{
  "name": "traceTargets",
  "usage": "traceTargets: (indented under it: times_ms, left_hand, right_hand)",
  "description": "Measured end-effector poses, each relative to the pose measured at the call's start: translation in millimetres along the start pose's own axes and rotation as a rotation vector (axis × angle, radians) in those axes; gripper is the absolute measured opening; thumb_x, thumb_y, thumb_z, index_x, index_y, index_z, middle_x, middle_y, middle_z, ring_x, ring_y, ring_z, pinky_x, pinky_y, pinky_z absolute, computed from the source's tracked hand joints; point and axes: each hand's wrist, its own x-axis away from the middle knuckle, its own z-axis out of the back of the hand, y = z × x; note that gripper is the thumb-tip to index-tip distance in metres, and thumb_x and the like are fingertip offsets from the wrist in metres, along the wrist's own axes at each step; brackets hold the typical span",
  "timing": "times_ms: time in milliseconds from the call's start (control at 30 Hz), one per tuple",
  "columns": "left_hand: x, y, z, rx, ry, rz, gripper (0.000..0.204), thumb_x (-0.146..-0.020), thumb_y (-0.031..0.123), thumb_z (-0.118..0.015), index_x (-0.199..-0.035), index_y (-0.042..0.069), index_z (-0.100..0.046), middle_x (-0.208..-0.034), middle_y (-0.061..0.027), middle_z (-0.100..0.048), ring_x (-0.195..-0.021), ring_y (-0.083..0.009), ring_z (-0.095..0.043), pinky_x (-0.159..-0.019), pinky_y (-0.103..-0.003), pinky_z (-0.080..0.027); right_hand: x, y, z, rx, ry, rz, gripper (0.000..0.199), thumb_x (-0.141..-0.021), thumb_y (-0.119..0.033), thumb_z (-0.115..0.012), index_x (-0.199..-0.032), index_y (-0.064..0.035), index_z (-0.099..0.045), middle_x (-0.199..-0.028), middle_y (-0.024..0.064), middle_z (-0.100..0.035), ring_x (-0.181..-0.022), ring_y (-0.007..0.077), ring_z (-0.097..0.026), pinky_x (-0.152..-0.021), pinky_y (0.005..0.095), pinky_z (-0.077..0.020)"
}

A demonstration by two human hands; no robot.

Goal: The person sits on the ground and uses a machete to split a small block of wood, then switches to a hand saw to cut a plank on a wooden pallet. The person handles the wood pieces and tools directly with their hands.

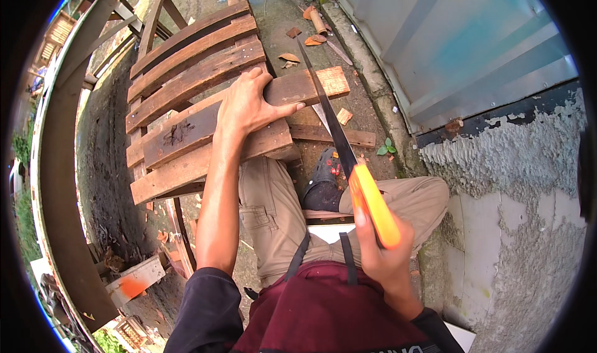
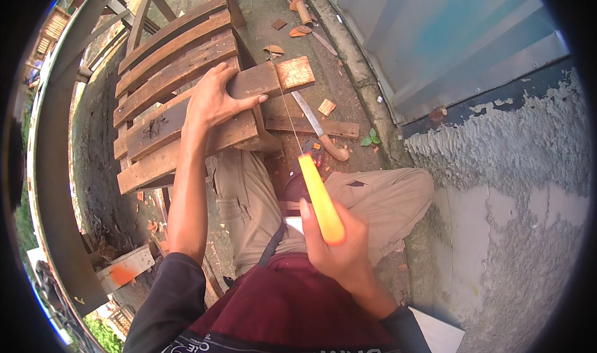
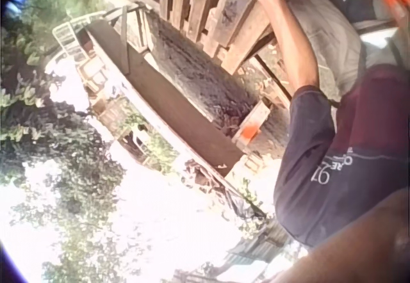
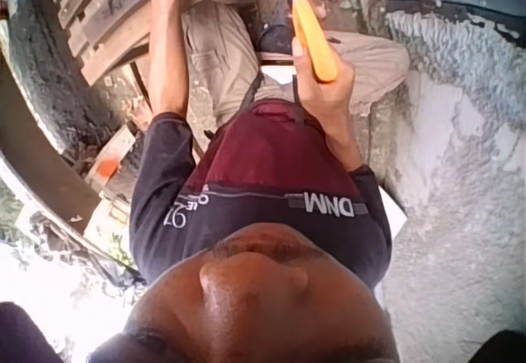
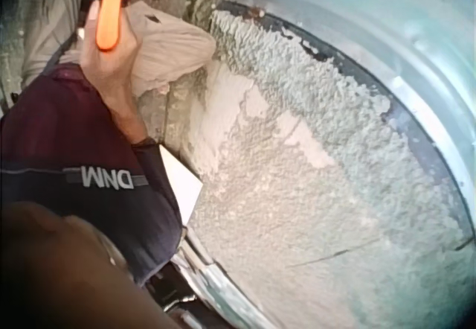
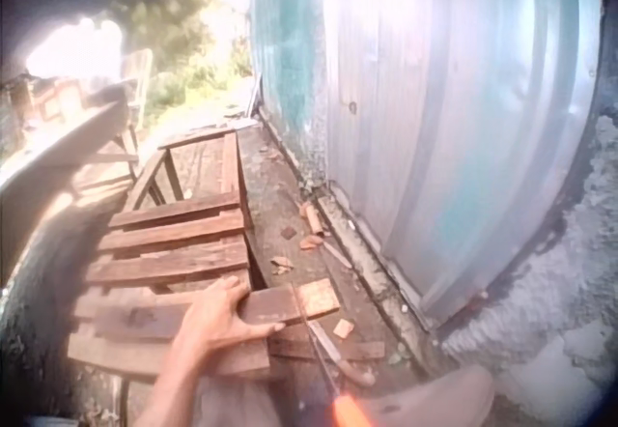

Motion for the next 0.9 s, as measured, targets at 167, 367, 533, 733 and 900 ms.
traceTargets:
  times_ms: [167, 367, 533, 733, 900]
  left_hand:
    - [-9.6, 17.5, 16.2, 0.026, -0.079, 0.002, 0.093, -0.061, 0.062, -0.084, -0.124, -0.005, -0.068, -0.14, -0.0331, -0.054, -0.131, -0.0418, -0.054, -0.111, -0.046, -0.043]
    - [-3.4, 11.6, 14.9, 0.011, -0.111, 0.036, 0.096, -0.061, 0.062, -0.085, -0.125, -0.007, -0.067, -0.141, -0.0325, -0.053, -0.132, -0.0414, -0.053, -0.112, -0.045, -0.042]
    - [2.7, 2.4, 3.1, -0.011, 0.009, 0.007, 0.092, -0.062, 0.062, -0.085, -0.121, -0.006, -0.068, -0.14, -0.0338, -0.053, -0.132, -0.0418, -0.053, -0.111, -0.046, -0.042]
    - [-5.7, 17.9, 12.5, -0.017, -0.076, 0.045, 0.091, -0.062, 0.061, -0.085, -0.122, -0.005, -0.068, -0.141, -0.0342, -0.052, -0.134, -0.042, -0.051, -0.111, -0.046, -0.042]
    - [0.8, 11.8, 9.1, 0.02, -0.093, 0.053, 0.092, -0.062, 0.062, -0.085, -0.121, -0.006, -0.068, -0.139, -0.0329, -0.054, -0.132, -0.0412, -0.053, -0.111, -0.046, -0.043]
  right_hand:
    - [-127.7, 39.2, -54.1, -0.209, 0.079, 0.085, 0.029, -0.098, -0.018, -0.064, -0.079, 0.0028, -0.059, -0.059, 0.0091, -0.056, -0.054, 0.0115, -0.051, -0.052, 0.0356, -0.0412]
    - [24.6, 34.7, -4.5, 0.064, -0.04, 0.049, 0.009, -0.091, -0.004, -0.069, -0.095, 0.0037, -0.067, -0.064, 0.0111, -0.063, -0.054, 0.0198, -0.066, -0.051, 0.0325, -0.0483]
    - [-4.8, 25.8, -15.5, -0.045, 0.038, 0.052, 0.011, -0.092, -0.007, -0.07, -0.088, 0.0028, -0.066, -0.062, 0.0095, -0.06, -0.052, 0.0138, -0.059, -0.052, 0.0307, -0.0459]
    - [-119.9, 46.3, -57.7, -0.147, 0.085, 0.103, 0.026, -0.099, -0.018, -0.063, -0.083, 0.0025, -0.06, -0.061, 0.0103, -0.057, -0.055, 0.014, -0.052, -0.053, 0.0345, -0.0422]
    - [32.4, 48.5, -0.9, 0.008, 0.024, 0.111, 0.009, -0.093, -0.003, -0.066, -0.094, 0.0061, -0.067, -0.067, 0.0092, -0.063, -0.056, 0.0122, -0.062, -0.051, 0.03, -0.0457]
